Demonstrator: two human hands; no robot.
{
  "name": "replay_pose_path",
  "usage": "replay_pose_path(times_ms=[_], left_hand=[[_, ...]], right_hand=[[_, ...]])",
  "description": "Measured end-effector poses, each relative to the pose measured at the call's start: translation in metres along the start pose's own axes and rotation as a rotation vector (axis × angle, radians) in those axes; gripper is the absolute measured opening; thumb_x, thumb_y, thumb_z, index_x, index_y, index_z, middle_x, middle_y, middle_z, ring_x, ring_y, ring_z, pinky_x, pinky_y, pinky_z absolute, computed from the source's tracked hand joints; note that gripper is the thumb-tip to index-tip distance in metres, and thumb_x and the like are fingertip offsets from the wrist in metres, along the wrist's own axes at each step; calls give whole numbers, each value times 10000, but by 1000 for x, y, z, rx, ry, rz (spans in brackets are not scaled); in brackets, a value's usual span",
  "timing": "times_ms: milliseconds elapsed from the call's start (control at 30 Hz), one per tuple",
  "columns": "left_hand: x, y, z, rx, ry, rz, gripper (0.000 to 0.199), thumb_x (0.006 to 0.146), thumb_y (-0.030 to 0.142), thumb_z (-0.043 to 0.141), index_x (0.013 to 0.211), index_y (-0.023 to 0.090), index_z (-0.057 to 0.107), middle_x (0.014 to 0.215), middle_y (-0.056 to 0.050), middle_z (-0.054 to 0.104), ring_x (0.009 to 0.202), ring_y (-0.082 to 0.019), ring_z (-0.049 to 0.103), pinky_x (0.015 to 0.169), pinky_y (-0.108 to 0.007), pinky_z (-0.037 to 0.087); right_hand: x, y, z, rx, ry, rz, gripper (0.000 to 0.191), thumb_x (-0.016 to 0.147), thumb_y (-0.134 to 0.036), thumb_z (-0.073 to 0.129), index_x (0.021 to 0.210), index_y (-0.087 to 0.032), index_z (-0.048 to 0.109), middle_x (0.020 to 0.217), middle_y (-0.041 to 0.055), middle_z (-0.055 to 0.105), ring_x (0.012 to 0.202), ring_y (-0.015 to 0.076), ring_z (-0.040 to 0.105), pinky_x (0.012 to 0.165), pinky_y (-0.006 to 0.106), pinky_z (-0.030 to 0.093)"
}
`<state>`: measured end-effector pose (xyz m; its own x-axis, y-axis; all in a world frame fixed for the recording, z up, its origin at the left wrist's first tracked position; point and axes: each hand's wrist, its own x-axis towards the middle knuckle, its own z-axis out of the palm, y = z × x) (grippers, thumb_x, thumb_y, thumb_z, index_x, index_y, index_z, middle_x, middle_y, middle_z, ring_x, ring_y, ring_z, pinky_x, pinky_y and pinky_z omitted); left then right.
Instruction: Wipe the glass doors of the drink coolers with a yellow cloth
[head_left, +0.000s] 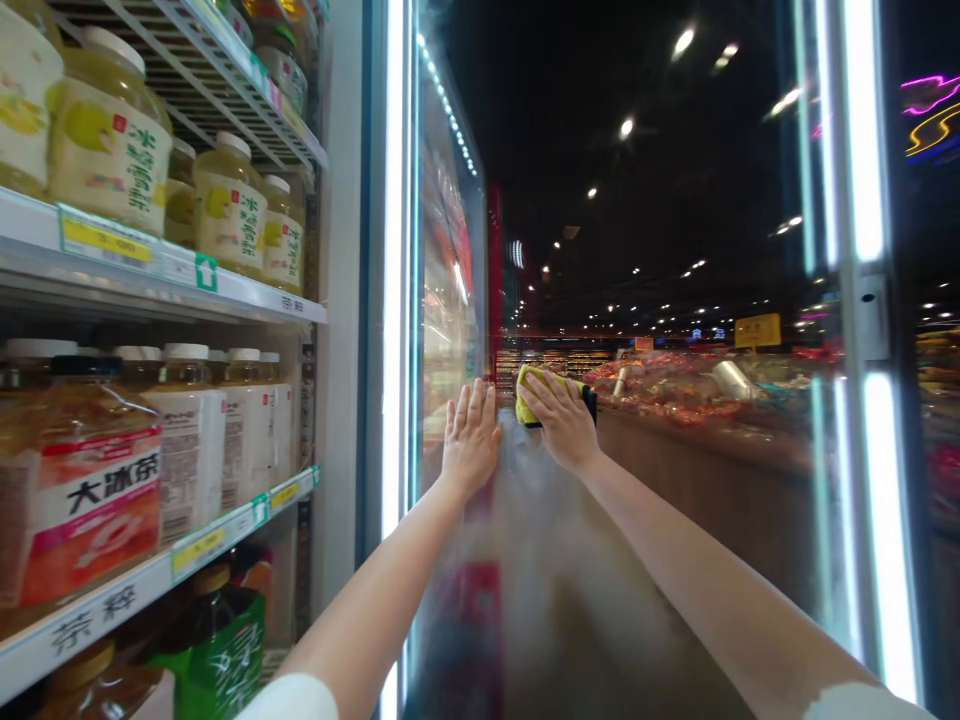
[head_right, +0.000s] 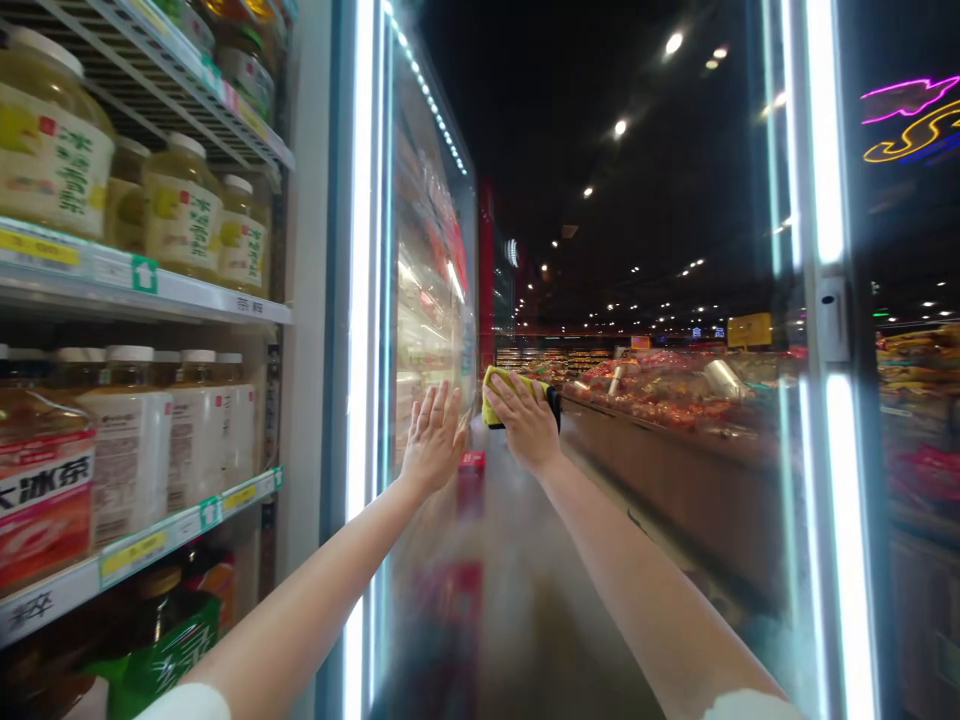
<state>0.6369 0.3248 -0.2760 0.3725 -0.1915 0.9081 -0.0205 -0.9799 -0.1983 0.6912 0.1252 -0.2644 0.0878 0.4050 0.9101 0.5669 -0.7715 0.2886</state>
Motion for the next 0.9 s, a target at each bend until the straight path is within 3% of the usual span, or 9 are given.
replay_pose_path(times_ms=[67, 167, 267, 400, 500, 567, 700, 800, 900], left_hand=[[4, 10, 3, -10, 2, 11, 665, 1007, 296, 453, 1632, 174, 260, 1714, -124, 230, 1597, -294, 161, 1293, -545, 188], [3, 22, 7, -21, 0, 37, 689, 1004, 335, 473, 1637, 185, 248, 1716, -122, 222, 1601, -290, 147, 1295, -544, 184], [-1, 30, 9, -29, 1, 56, 717, 991, 321, 492, 1645, 202, 224, 1719, -114, 213, 1604, -285, 129, 1298, -540, 175], [4, 44, 12, -44, 7, 68, 719, 986, 322, 506, 1640, 190, 239, 1719, -129, 208, 1603, -298, 131, 1297, -556, 161], [11, 59, 15, -63, 0, 81, 709, 983, 334, 524, 1627, 165, 278, 1714, -146, 219, 1599, -314, 148, 1296, -560, 162], [15, 69, 16, -76, -10, 88, 729, 969, 339, 553, 1624, 161, 286, 1713, -150, 223, 1598, -321, 154, 1295, -560, 166], [18, 91, 19, -82, -30, 95, 758, 952, 361, 583, 1625, 176, 288, 1712, -149, 224, 1595, -332, 162, 1289, -585, 164], [23, 107, 21, -80, -37, 104, 765, 944, 357, 594, 1624, 180, 292, 1710, -146, 231, 1595, -340, 155, 1285, -602, 157], [29, 122, 25, -84, -37, 133, 758, 948, 349, 586, 1629, 204, 284, 1715, -125, 218, 1597, -326, 146, 1288, -596, 151]], right_hand=[[-2, 14, -8, -11, 45, 83, 629, 969, -106, 438, 1572, -280, 422, 1641, 24, 417, 1547, 271, 310, 1259, 535, 225], [-32, 20, -8, -46, 89, 178, 626, 970, -121, 441, 1581, -257, 412, 1641, 52, 417, 1560, 295, 280, 1252, 563, 230], [-57, 16, -3, -71, 29, 78, 613, 969, -88, 414, 1553, -271, 459, 1628, 31, 438, 1553, 292, 300, 1254, 563, 224], [-42, 40, -15, -69, -68, -35, 609, 968, -97, 434, 1543, -293, 468, 1638, -7, 418, 1544, 260, 324, 1268, 525, 218], [-37, 75, -34, -86, -27, 63, 632, 954, -145, 485, 1571, -271, 425, 1660, 23, 380, 1558, 269, 292, 1272, 527, 213], [-54, 89, -40, -103, 24, 167, 676, 932, -149, 505, 1589, -263, 393, 1664, 41, 372, 1567, 277, 271, 1271, 538, 211], [-94, 85, -38, -119, -2, 220, 758, 878, -96, 527, 1598, -273, 373, 1666, 50, 368, 1579, 303, 231, 1263, 581, 205], [-87, 86, -38, -87, -77, 115, 777, 875, -86, 532, 1597, -323, 367, 1668, 27, 362, 1570, 290, 258, 1264, 583, 201], [-71, 107, -47, -73, -53, 117, 744, 909, -128, 520, 1606, -322, 346, 1677, 18, 342, 1572, 269, 257, 1273, 556, 202]])
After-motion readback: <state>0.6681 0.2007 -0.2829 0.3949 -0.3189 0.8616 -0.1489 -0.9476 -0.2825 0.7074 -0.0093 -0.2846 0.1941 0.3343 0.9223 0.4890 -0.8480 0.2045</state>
